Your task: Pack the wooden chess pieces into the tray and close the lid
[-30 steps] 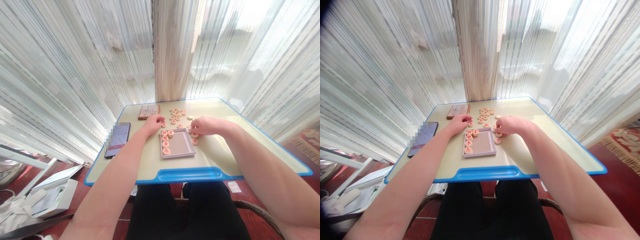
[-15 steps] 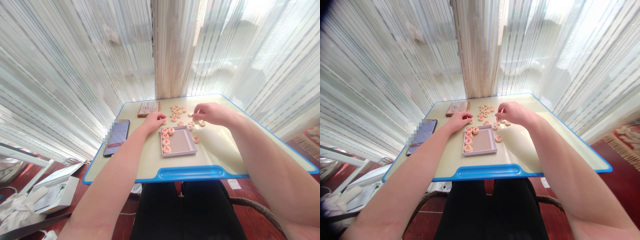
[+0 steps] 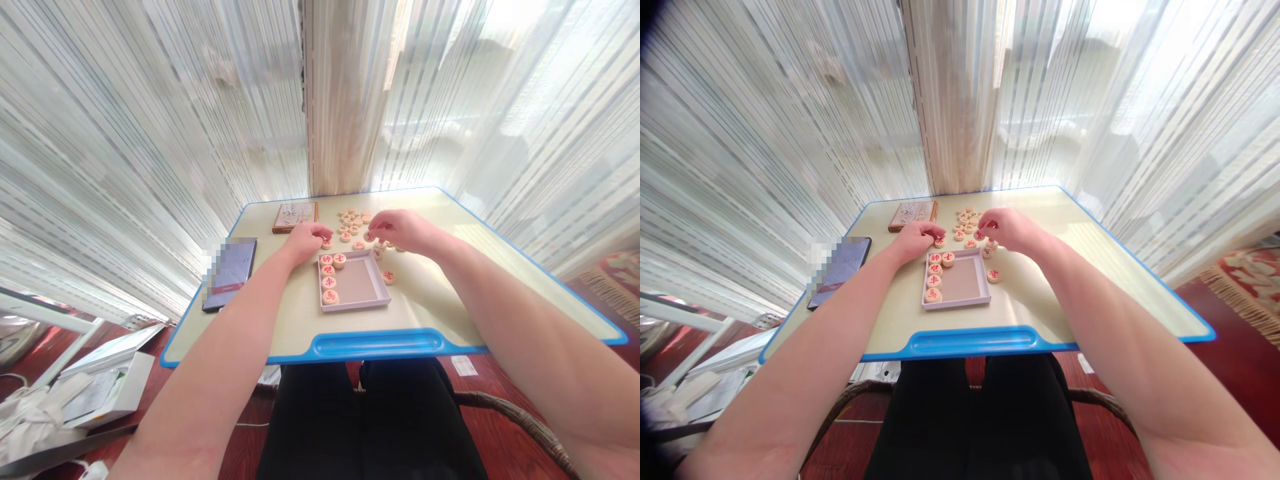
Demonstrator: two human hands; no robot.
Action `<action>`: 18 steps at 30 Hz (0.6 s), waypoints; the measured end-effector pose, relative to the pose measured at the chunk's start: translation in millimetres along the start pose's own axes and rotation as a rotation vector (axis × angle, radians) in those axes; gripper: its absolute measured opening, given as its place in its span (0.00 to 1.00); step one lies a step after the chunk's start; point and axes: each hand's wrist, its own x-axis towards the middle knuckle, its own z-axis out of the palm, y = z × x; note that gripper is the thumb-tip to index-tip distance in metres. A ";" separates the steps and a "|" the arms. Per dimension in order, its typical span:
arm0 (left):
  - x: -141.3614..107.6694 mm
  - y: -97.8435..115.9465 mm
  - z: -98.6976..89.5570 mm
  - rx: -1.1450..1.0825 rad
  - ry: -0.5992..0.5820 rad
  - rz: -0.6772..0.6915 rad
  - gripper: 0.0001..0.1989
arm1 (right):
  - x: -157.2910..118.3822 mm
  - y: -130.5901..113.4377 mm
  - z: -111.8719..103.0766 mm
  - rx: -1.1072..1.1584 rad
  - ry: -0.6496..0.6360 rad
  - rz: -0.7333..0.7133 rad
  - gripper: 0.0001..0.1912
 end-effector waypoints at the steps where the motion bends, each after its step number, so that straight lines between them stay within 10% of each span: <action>1: -0.3 0.3 0.0 -0.006 -0.003 -0.002 0.21 | 1.6 1.6 1.4 -0.006 0.004 0.003 0.10; 18: -1.3 2.1 -3.8 0.053 -0.068 0.032 0.23 | 15.5 18.0 9.3 -0.343 0.098 -0.074 0.16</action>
